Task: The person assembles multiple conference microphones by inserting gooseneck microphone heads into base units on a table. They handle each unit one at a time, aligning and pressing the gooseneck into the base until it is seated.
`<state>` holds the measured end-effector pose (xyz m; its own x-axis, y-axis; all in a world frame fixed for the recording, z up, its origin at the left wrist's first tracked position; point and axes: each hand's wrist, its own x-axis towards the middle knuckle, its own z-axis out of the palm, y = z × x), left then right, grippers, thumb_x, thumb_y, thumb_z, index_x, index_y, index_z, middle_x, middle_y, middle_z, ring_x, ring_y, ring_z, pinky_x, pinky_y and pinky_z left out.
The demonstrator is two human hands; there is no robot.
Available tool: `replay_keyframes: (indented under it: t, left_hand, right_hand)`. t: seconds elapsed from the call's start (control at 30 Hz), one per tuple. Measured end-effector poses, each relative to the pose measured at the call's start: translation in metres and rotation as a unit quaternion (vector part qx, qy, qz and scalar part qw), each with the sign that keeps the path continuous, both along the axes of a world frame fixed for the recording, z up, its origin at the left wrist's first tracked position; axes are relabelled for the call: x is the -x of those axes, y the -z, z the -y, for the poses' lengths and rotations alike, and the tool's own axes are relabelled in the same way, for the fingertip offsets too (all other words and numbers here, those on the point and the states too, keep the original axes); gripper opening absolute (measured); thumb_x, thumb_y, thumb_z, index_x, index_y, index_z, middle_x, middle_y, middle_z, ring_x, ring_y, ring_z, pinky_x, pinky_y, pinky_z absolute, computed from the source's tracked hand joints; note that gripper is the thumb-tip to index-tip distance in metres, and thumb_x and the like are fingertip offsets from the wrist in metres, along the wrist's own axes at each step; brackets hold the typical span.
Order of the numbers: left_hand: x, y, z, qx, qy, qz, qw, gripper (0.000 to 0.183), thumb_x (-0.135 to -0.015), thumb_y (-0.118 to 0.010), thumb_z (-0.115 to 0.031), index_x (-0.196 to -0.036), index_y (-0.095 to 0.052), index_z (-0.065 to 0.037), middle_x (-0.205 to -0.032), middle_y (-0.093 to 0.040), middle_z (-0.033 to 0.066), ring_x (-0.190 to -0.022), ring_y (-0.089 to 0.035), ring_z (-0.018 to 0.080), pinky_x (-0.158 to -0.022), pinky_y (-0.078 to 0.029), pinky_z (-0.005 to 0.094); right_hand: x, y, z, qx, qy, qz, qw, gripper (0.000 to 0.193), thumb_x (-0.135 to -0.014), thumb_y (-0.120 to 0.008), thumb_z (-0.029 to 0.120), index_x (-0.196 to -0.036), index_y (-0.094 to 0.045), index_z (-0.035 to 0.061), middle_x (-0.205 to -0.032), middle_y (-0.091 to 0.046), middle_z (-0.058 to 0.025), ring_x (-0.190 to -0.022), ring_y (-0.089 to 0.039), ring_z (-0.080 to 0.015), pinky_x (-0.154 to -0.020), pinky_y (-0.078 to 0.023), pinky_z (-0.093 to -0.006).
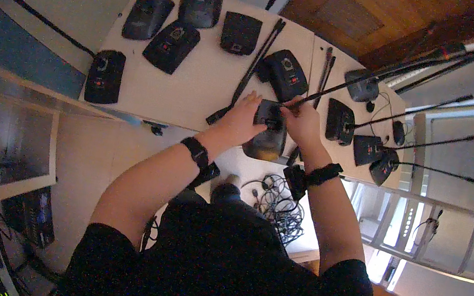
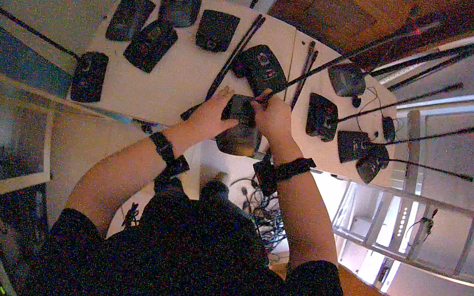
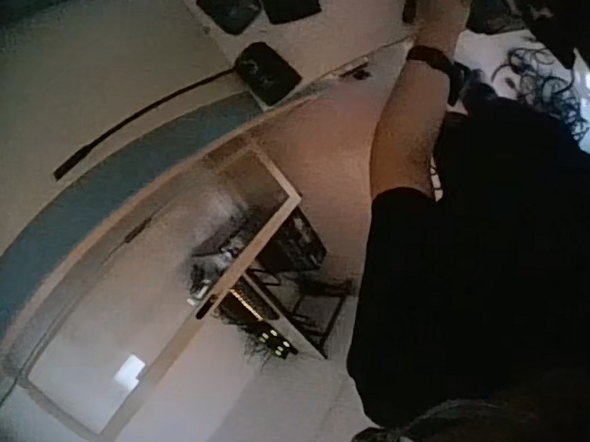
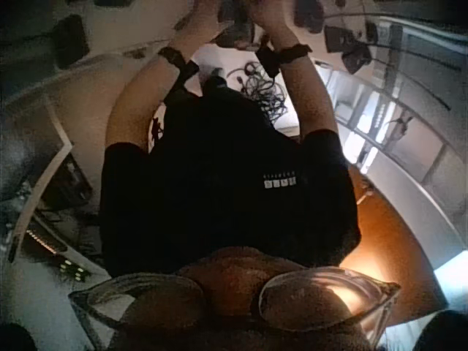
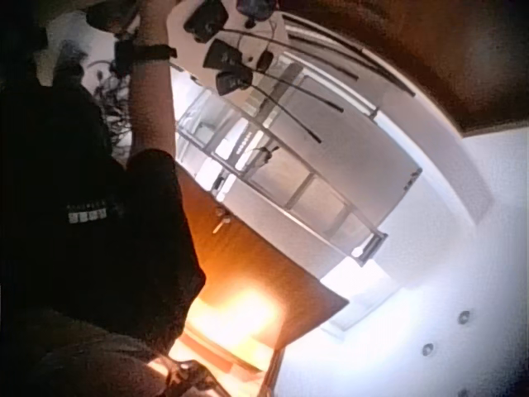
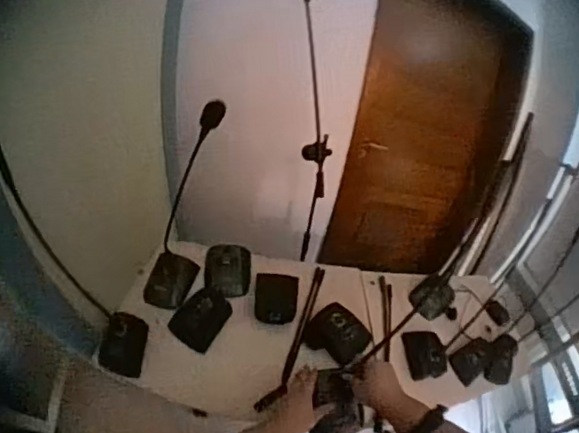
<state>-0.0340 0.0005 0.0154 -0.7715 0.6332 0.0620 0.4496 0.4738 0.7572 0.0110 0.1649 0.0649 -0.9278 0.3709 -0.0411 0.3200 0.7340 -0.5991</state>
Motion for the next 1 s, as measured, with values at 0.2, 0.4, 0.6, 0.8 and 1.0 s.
replay_keyframes:
  t: [0.2,0.4,0.6,0.8,1.0]
  left_hand:
    - [-0.018,0.039,-0.013,-0.023,-0.017,-0.026,0.999,0.093,-0.07,-0.075,-0.033,-0.137,-0.023,0.006,-0.146,-0.018,0.023,-0.134,-0.022,0.0383,-0.11,-0.023,0.0382]
    - [-0.015,0.043,-0.008,-0.035,-0.017,-0.058,0.998,0.096,-0.066,-0.075,-0.039,-0.136,-0.026,0.005,-0.146,-0.02,0.0218,-0.134,-0.025,0.0344,-0.11,-0.025,0.0367]
    - [-0.013,0.044,-0.007,-0.038,-0.019,-0.067,0.997,0.094,-0.066,-0.074,-0.04,-0.136,-0.029,0.001,-0.145,-0.024,0.0207,-0.132,-0.029,0.0342,-0.11,-0.025,0.0383]
    - [0.009,0.044,0.013,0.008,0.045,-0.137,0.989,0.091,-0.067,-0.072,-0.045,-0.136,-0.032,-0.002,-0.143,-0.031,0.0179,-0.131,-0.031,0.0322,-0.109,-0.025,0.0423]
    - [-0.021,0.039,0.0,-0.023,0.022,-0.116,0.993,0.097,-0.068,-0.074,-0.041,-0.137,-0.024,0.005,-0.145,-0.021,0.0228,-0.134,-0.023,0.0354,-0.109,-0.022,0.0438]
  right_hand:
    - [0.006,-0.009,-0.007,-0.073,-0.12,0.031,0.99,0.017,-0.077,-0.067,0.018,-0.085,-0.06,0.0054,-0.075,-0.063,-0.0183,-0.073,-0.062,-0.0365,-0.063,-0.048,-0.0427]
    - [0.03,-0.009,-0.024,-0.077,-0.199,0.112,0.971,0.011,-0.079,-0.065,0.01,-0.086,-0.06,0.0041,-0.076,-0.064,-0.0152,-0.072,-0.063,-0.0316,-0.064,-0.049,-0.0351]
    - [0.012,0.011,-0.034,0.004,-0.175,0.06,0.983,0.01,-0.081,-0.06,-0.003,-0.088,-0.053,-0.002,-0.085,-0.062,-0.0092,-0.079,-0.06,-0.0151,-0.072,-0.046,-0.0258]
    - [-0.005,0.034,-0.029,0.142,-0.079,-0.063,0.985,0.011,-0.083,-0.059,-0.003,-0.087,-0.048,-0.0029,-0.083,-0.06,-0.0143,-0.077,-0.065,-0.0208,-0.072,-0.053,-0.03]
    - [-0.01,0.026,-0.006,0.128,0.007,-0.072,0.989,0.013,-0.083,-0.062,0.003,-0.086,-0.052,-0.0036,-0.081,-0.064,-0.0141,-0.071,-0.065,-0.0193,-0.064,-0.052,-0.0274]
